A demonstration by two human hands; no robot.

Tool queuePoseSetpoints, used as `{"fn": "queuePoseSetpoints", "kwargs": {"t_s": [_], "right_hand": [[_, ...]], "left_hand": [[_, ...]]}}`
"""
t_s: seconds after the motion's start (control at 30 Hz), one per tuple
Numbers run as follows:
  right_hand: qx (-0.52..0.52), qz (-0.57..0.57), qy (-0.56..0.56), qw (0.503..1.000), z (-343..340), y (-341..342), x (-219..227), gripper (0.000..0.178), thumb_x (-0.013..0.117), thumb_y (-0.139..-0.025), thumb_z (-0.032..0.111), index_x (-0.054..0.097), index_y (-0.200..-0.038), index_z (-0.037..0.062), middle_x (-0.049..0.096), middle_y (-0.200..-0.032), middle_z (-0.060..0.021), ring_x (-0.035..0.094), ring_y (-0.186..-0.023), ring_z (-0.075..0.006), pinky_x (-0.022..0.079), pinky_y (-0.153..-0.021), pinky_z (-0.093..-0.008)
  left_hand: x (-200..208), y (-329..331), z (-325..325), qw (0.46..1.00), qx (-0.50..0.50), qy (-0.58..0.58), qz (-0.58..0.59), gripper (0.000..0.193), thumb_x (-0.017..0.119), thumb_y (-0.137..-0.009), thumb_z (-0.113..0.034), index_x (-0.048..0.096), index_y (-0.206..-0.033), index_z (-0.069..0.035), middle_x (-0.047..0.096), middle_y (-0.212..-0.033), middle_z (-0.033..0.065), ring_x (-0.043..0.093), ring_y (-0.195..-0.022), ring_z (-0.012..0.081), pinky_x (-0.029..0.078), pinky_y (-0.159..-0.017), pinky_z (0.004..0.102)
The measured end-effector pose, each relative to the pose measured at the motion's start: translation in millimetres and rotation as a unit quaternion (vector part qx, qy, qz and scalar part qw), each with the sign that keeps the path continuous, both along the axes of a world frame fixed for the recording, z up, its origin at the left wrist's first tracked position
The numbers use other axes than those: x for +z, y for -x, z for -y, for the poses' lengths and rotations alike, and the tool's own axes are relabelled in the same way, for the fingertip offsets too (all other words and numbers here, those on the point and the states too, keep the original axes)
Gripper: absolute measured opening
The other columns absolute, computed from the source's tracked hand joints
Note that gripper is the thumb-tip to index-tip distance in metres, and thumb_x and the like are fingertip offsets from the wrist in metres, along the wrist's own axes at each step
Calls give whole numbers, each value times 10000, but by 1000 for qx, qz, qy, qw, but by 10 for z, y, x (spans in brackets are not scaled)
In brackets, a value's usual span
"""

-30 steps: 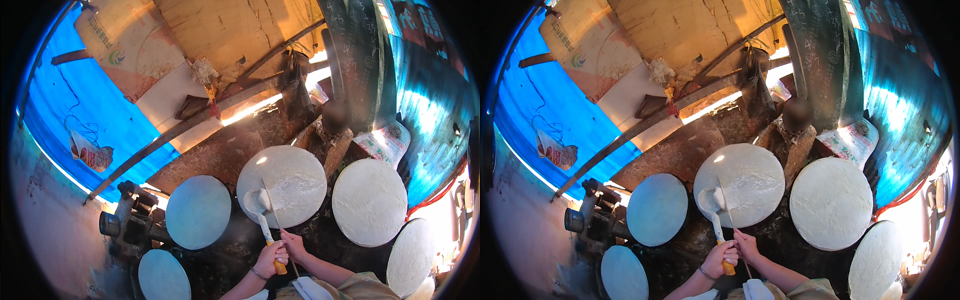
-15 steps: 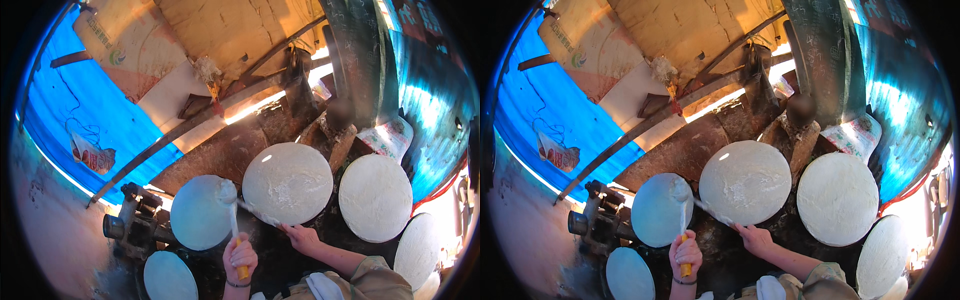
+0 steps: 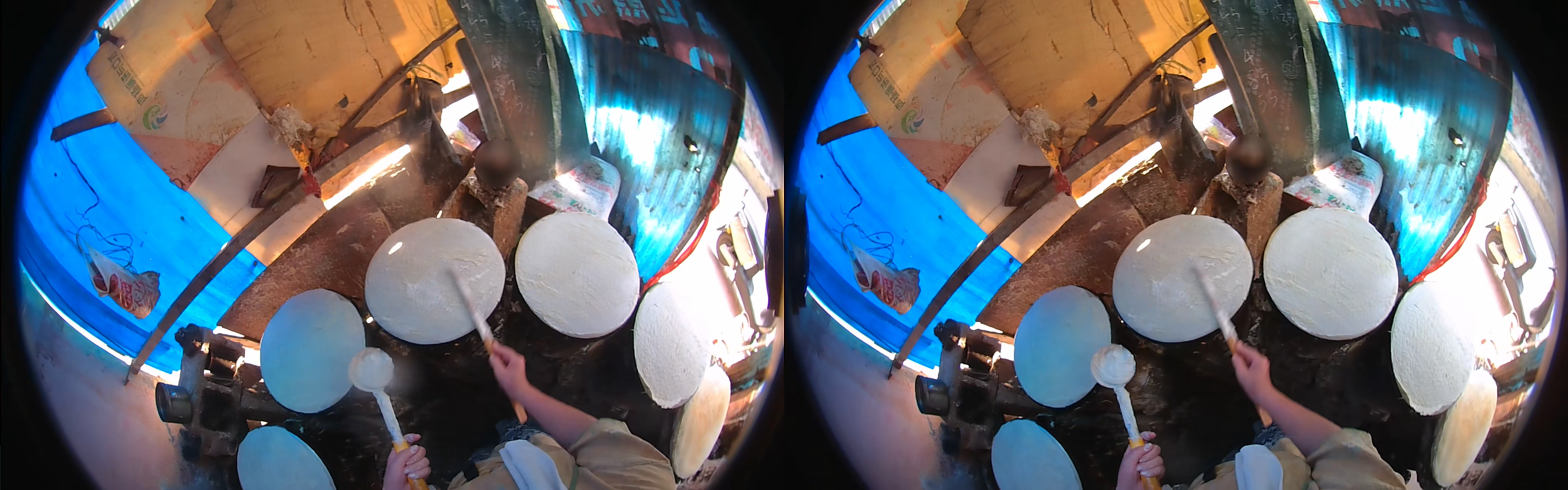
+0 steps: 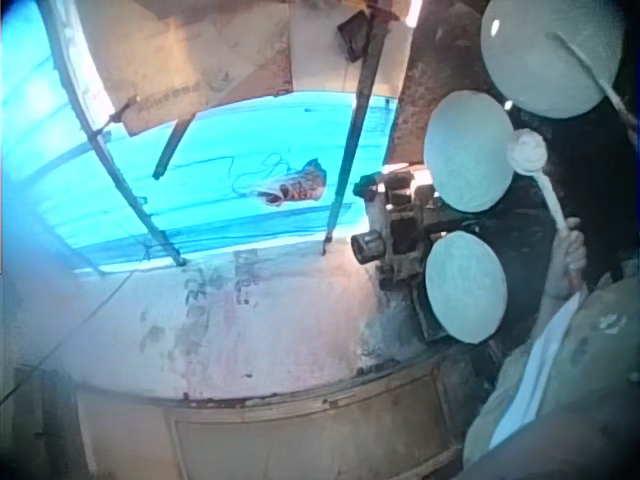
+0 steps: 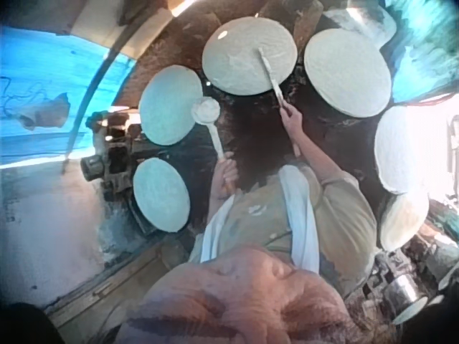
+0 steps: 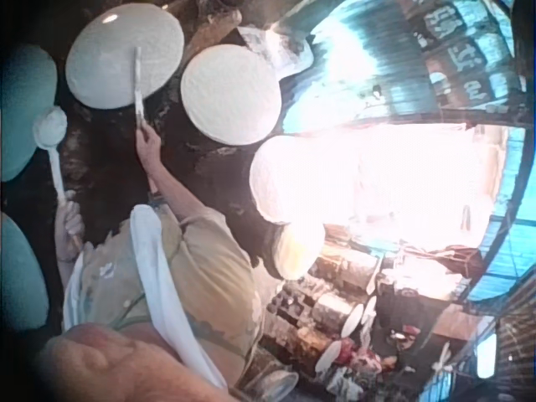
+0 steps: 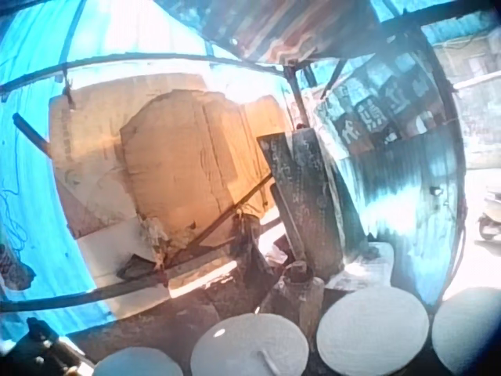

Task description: The person spreads white batter onto multiple hot circular griddles using a ladle and a stick to create thin flatbreads. They peel the cooked flatbreads off the griddles by hand or with the stick and stack them.

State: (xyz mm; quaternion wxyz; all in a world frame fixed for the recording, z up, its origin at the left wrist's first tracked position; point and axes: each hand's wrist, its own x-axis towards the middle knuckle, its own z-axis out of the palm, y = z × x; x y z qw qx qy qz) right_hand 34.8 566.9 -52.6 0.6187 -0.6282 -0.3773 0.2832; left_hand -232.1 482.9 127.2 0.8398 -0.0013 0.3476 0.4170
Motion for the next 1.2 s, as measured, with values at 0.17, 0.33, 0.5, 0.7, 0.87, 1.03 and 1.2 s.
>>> {"fn": "queuePoseSetpoints", "kwargs": {"t_s": [0.17,0.33,0.5,0.7,0.87,1.03,1.2], "right_hand": [[82,-284,159,942,950,222,552,280,584,-837,125,593,-1116,95,512,-575,19,415,-383,-52,322,-342,-195],[-35,-374,96,922,889,-78,663,284,541,-867,161,544,-1146,112,404,-487,12,365,-323,-74,281,-295,-208],[39,-398,122,908,865,13,585,256,531,-879,159,550,-1129,112,410,-484,-7,374,-332,-94,288,-303,-221],[77,-399,29,913,559,-169,1264,292,484,-898,116,505,-1185,64,415,-522,5,354,-346,-79,287,-312,-199],[149,-325,18,934,181,-408,1342,328,508,-902,223,481,-1196,80,385,-547,23,373,-397,-68,298,-311,-215],[480,-111,109,863,276,315,2104,385,487,-862,13,458,-1237,-65,574,-903,-56,479,-651,-69,374,-549,-189],[752,84,-94,647,571,966,1922,332,514,-852,6,511,-1178,-58,627,-938,-88,571,-843,-151,456,-727,-266]], "left_hand": [[-114,-309,-393,971,-199,-71,-111,193,431,-878,-27,464,-1061,-80,344,-554,-8,318,-398,49,295,-376,192],[-311,-1149,-626,892,-278,-173,-311,216,472,-841,-7,434,-1036,-90,353,-566,-17,331,-407,59,299,-374,215],[-614,-1447,-603,954,-243,-84,-157,178,470,-847,-9,448,-1012,-72,348,-556,-26,336,-413,55,302,-369,222],[135,-712,-536,977,-86,-96,171,175,388,-925,-80,452,-1088,-78,326,-546,-36,314,-384,16,284,-352,151],[307,-822,-418,968,43,-136,209,177,456,-928,-167,438,-1089,-95,323,-578,-50,300,-405,6,279,-356,143],[159,-622,245,935,235,-147,221,210,509,-905,-155,449,-1097,-96,394,-683,-19,334,-463,12,299,-372,123],[57,-578,1016,930,321,-178,-34,337,581,-869,-212,428,-1137,-79,507,-859,7,415,-558,21,312,-400,121]]}}
